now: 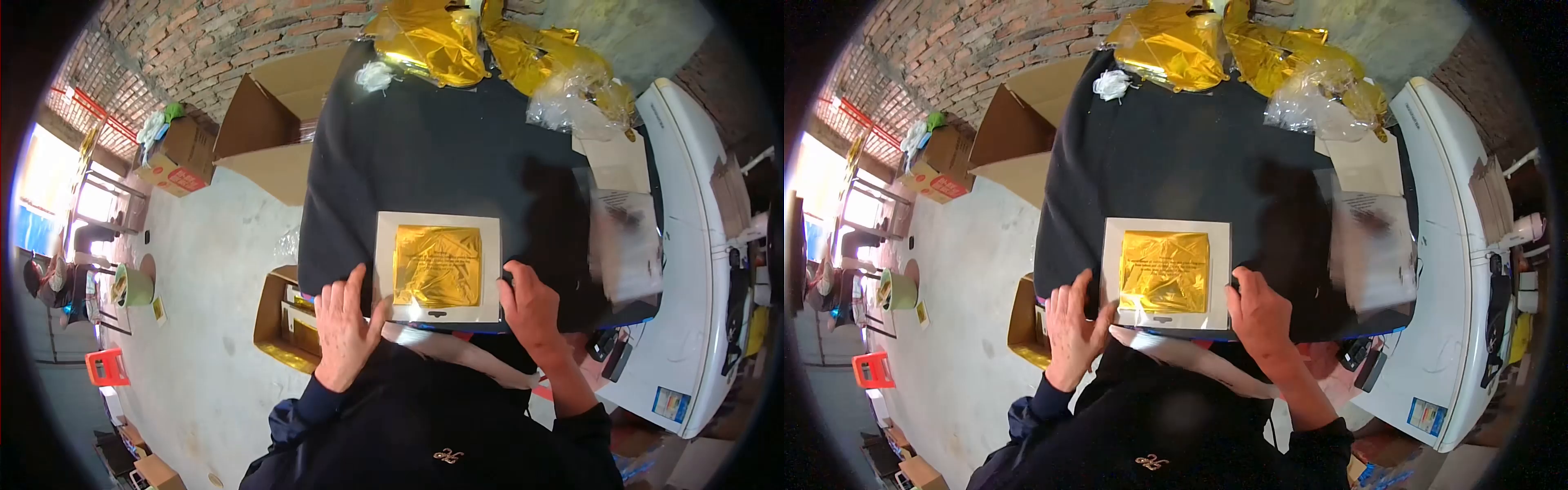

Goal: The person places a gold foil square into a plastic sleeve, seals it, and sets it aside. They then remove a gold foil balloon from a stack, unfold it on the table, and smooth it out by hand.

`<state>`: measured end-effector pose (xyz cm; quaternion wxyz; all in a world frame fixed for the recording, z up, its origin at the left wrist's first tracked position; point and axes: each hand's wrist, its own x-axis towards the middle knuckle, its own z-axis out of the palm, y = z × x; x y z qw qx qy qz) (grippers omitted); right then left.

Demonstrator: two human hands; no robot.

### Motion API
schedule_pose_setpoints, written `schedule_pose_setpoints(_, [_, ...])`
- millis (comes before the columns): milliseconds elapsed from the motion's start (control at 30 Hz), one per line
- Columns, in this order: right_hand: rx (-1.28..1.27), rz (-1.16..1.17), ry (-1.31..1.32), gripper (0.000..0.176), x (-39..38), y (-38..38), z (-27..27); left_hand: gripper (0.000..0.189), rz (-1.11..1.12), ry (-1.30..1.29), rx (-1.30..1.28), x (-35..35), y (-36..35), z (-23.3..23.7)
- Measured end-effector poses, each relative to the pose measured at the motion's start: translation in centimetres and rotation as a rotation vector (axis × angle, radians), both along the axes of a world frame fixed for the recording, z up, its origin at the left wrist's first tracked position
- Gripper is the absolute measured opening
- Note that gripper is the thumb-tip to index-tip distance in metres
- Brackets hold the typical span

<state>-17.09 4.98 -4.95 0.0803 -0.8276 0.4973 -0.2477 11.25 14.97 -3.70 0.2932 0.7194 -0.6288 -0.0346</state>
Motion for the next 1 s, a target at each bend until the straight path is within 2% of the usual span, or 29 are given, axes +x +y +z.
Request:
schedule_pose_setpoints(67, [-0.01,0.009,0.011,0.026,0.2,-0.1,-0.2,0.048,-0.01,-0.083,-0.03,-0.5,0.5,-0.7])
schedule_pose_setpoints(200, [-0.028,0.005,0.022,0.023,0.5,-0.2,-0.4,0.049,-0.015,-0.146,-0.022,-1.7,1.2,-1.0])
schedule_pose_setpoints(333, [-0.08,0.014,0.012,0.024,0.7,-0.1,-0.5,0.05,0.007,-0.049,-0.037,-1.4,2.3,-2.2])
schedule_pose_setpoints(467, [-0.095,0.04,-0.049,0.026,0.8,-0.1,-0.2,0.05,0.171,0.309,-0.111,-0.5,4.2,-4.4])
schedule_pose_setpoints(500, [-0.091,0.04,-0.065,0.026,0.7,-0.1,-0.1,0.046,0.284,0.612,-0.074,-0.3,4.7,-4.6])
schedule_pose_setpoints(567, [-0.093,0.046,-0.102,0.025,0.6,0.0,-0.3,0.043,0.316,0.676,-0.269,3.5,6.1,-8.3])
schedule_pose_setpoints(633, [-0.095,0.052,-0.126,0.024,0.6,0.0,-0.1,0.042,0.444,0.702,-0.349,8.2,7.5,-10.0])
schedule_pose_setpoints(700, [-0.091,0.05,-0.139,0.023,0.7,0.0,0.1,0.039,0.598,1.114,-0.346,12.0,10.1,-11.2])
schedule_pose_setpoints(733, [-0.091,0.037,-0.137,0.022,0.8,0.0,0.2,0.039,0.723,1.174,-0.388,13.9,11.5,-12.6])
schedule_pose_setpoints(767, [-0.127,0.03,-0.135,0.02,0.9,-0.1,0.4,0.039,0.847,1.233,-0.426,16.0,12.8,-14.9])
schedule_pose_setpoints(833, [-0.139,0.022,-0.124,0.019,0.8,-0.1,-0.1,0.042,0.837,1.261,-0.496,20.8,16.4,-21.6])
schedule_pose_setpoints(900, [-0.164,0.025,-0.103,0.018,0.7,-0.3,-0.5,0.045,0.857,1.312,-0.382,22.2,17.3,-23.2])
schedule_pose_setpoints(933, [-0.172,0.029,-0.094,0.018,0.7,-0.3,-0.5,0.047,0.819,1.292,-0.29,23.0,18.3,-25.5])
schedule_pose_setpoints(967, [-0.159,0.025,-0.093,0.018,0.6,-0.1,-0.4,0.048,0.85,1.259,-0.14,22.8,18.6,-25.5])
schedule_pose_setpoints(1000, [-0.147,0.022,-0.092,0.019,0.6,0.0,-0.4,0.049,0.99,1.246,-0.046,23.2,18.9,-26.3])
